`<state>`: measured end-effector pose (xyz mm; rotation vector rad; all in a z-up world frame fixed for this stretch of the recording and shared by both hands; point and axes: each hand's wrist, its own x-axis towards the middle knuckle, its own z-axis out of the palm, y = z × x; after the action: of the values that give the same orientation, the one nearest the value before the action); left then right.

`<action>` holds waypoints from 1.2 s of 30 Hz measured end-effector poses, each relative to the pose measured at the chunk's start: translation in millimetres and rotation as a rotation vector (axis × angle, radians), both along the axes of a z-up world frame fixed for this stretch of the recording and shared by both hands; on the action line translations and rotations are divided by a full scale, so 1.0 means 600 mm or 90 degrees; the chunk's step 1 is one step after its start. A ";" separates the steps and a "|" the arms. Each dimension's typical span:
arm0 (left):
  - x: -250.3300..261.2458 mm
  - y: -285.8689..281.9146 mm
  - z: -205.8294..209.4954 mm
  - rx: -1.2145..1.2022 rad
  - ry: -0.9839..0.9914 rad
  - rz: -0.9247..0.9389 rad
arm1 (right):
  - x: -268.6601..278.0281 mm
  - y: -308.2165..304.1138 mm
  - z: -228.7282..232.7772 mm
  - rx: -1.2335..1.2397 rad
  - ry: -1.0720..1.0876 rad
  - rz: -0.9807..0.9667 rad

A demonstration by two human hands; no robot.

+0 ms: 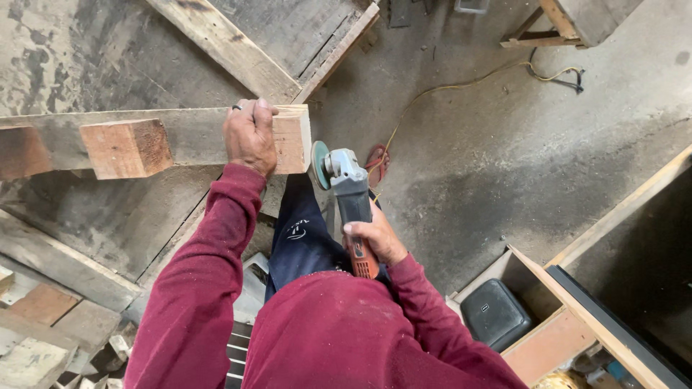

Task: The person uses an angle grinder with a sanding disc to smooth the edges and surfaces of small wooden blocks. They hold each block with one hand and apply the tool with the other, moving the grinder along the wood to remove roughness.

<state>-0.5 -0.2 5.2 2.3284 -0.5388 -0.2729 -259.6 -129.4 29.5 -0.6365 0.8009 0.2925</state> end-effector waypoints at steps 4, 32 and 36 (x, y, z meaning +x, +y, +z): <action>-0.003 -0.003 0.004 0.017 0.052 0.026 | -0.016 0.009 0.006 0.014 -0.050 0.019; -0.348 0.027 0.075 -0.125 0.056 -0.246 | 0.059 -0.073 0.048 -0.155 -0.129 -0.157; -0.356 0.025 0.083 -0.164 0.040 -0.222 | 0.077 -0.069 0.074 -0.188 -0.158 -0.137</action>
<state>-213.9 15.0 55.1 1.9635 -0.8946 -0.4129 -213.5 -170.5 74.2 -0.8378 0.6709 -0.1033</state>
